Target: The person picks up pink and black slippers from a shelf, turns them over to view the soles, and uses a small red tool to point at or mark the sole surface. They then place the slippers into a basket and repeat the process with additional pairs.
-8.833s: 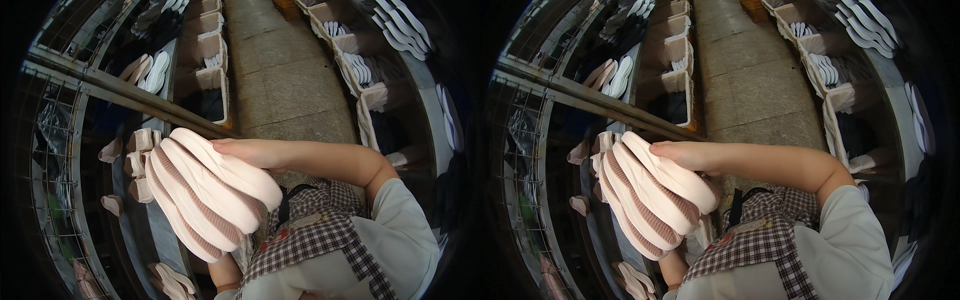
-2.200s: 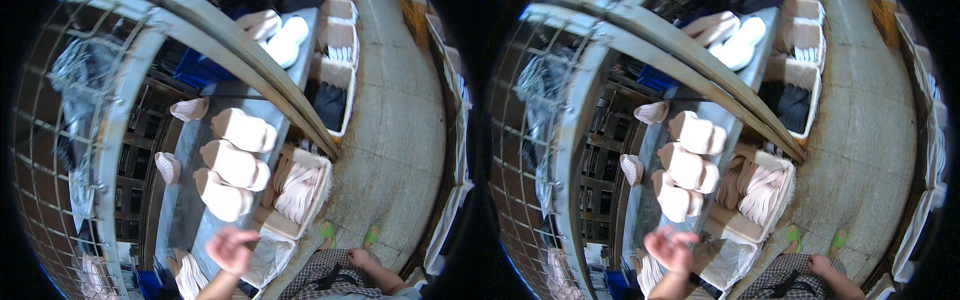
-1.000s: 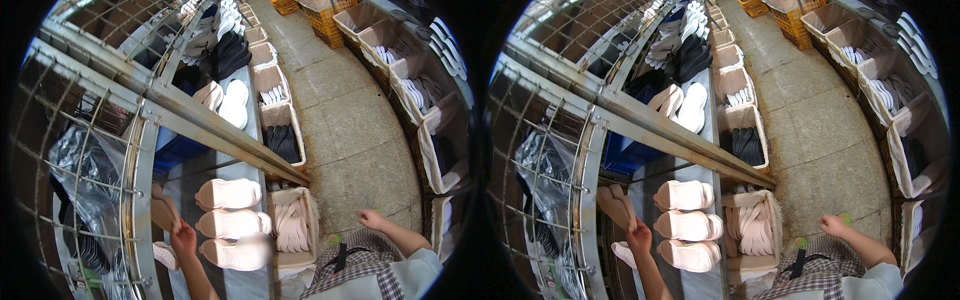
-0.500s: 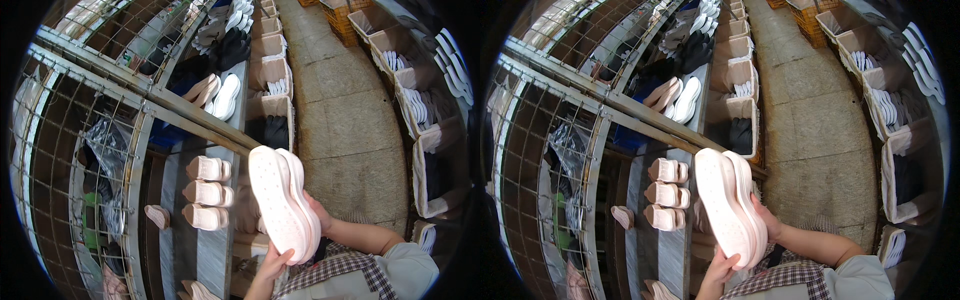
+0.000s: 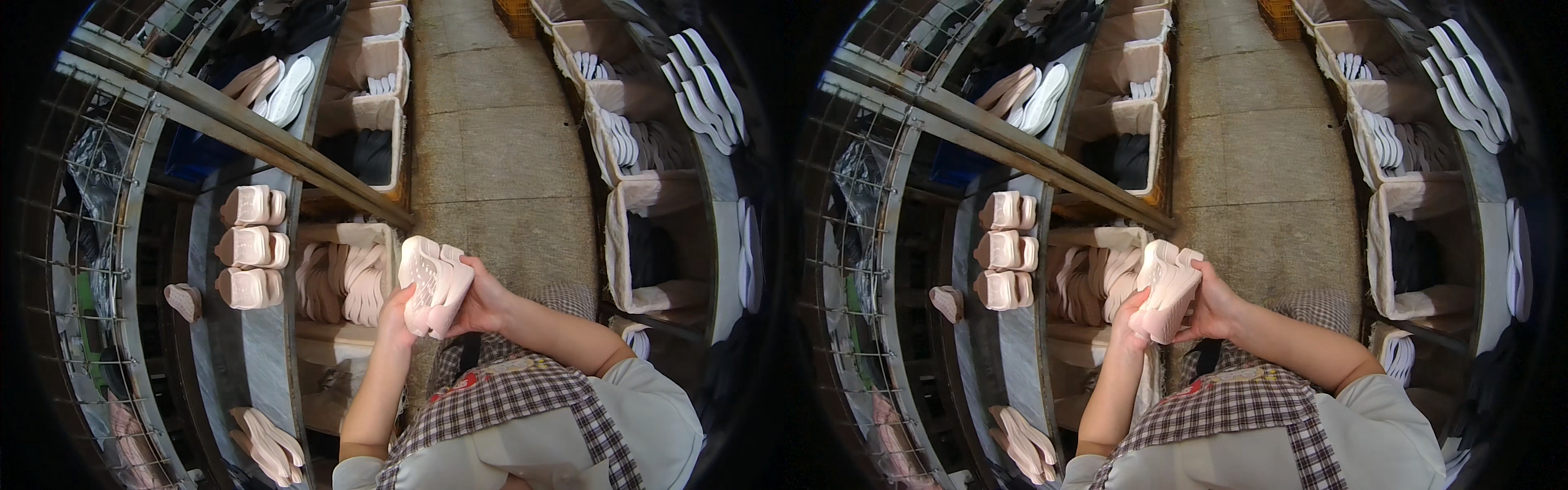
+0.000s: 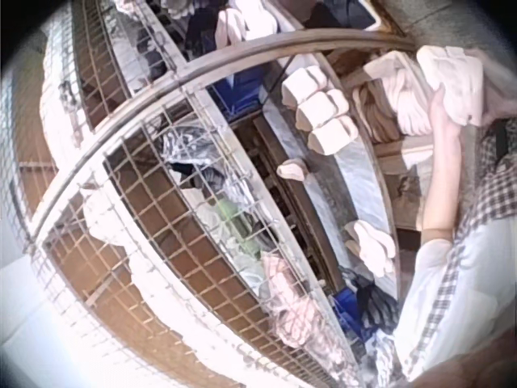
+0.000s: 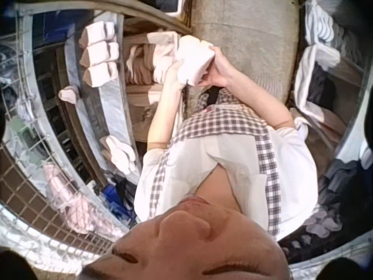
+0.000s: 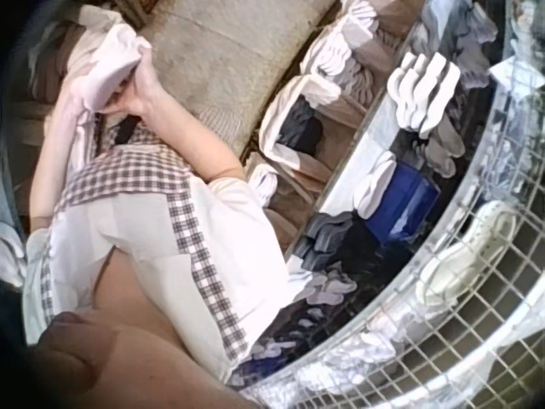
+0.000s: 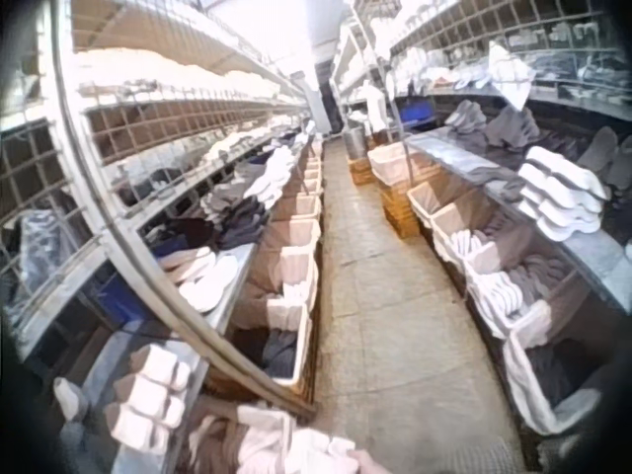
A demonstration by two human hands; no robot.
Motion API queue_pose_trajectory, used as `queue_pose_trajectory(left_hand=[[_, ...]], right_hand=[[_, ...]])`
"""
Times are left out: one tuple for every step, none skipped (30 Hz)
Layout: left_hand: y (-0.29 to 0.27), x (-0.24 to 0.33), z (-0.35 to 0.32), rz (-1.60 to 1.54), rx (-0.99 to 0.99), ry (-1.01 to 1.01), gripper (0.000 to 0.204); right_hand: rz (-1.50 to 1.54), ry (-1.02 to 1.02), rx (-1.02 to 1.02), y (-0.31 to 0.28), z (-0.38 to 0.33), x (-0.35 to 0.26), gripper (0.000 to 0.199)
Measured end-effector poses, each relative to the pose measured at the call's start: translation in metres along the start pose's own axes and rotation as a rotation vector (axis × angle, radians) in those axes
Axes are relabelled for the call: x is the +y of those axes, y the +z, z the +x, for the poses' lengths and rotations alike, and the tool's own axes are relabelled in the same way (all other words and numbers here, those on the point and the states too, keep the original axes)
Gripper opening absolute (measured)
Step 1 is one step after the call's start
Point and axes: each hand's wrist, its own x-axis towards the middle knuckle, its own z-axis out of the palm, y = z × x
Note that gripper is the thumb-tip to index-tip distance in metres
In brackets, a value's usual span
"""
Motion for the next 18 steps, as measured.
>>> queue_pose_trajectory(left_hand=[[-0.005,-0.007,0.002,-0.029,-0.055,0.001,0.036],[-0.009,-0.013,0.003,-0.019,-0.031,0.008,0.036],[-0.013,-0.017,0.003,-0.009,-0.006,0.017,0.036],[-0.015,-0.020,0.003,0.000,-0.014,0.025,0.035],[-0.017,-0.022,0.002,0.010,-0.022,0.036,0.035],[-0.018,-0.023,0.002,0.025,-0.048,0.061,0.035],[-0.019,-0.023,0.001,0.015,-0.036,0.047,0.034],[-0.019,-0.023,0.000,0.008,-0.043,0.046,0.034],[-0.019,-0.022,-0.001,-0.008,-0.087,0.040,0.034],[-0.018,-0.022,-0.003,-0.018,-0.050,0.025,0.034],[-0.017,-0.021,-0.004,-0.037,-0.049,0.005,0.035],[-0.014,-0.021,-0.007,-0.029,-0.037,-0.004,0.036],[-0.011,-0.021,-0.010,-0.027,-0.025,0.035,0.037],[-0.006,-0.023,-0.014,0.001,-0.003,0.083,0.039],[-0.002,-0.024,-0.018,0.050,0.035,0.130,0.042],[0.003,-0.024,-0.024,0.031,-0.045,0.192,0.042],[0.008,-0.023,-0.030,0.031,-0.107,0.254,0.041],[0.013,-0.022,-0.035,0.014,-0.224,0.331,0.041]], right_hand=[[-0.007,-0.002,0.024,-0.002,-0.002,0.002,0.072],[-0.006,0.002,0.076,-0.003,-0.003,0.003,0.071],[-0.006,0.008,0.124,-0.003,-0.004,0.004,0.070],[-0.017,0.010,0.125,-0.003,-0.005,0.006,0.070],[-0.028,0.013,0.124,-0.002,-0.005,0.007,0.070],[-0.039,0.014,0.131,-0.002,-0.005,0.008,0.070],[-0.042,0.016,0.113,-0.002,-0.004,0.009,0.070],[-0.045,0.017,0.104,-0.002,-0.003,0.010,0.069],[-0.045,0.020,0.118,-0.003,-0.002,0.011,0.069],[-0.051,0.015,0.115,-0.003,-0.002,0.012,0.069],[-0.055,0.013,0.134,-0.004,-0.001,0.013,0.069],[-0.058,0.010,0.154,-0.004,-0.001,0.014,0.068],[-0.073,-0.021,0.127,-0.003,-0.001,0.015,0.067],[-0.088,-0.054,0.102,-0.001,-0.002,0.017,0.066],[-0.100,-0.075,0.130,0.001,-0.004,0.017,0.065],[-0.157,-0.174,0.023,0.005,-0.005,0.018,0.064],[-0.211,-0.259,-0.032,0.010,-0.006,0.018,0.064],[-0.270,-0.334,-0.068,0.015,-0.008,0.018,0.063]])
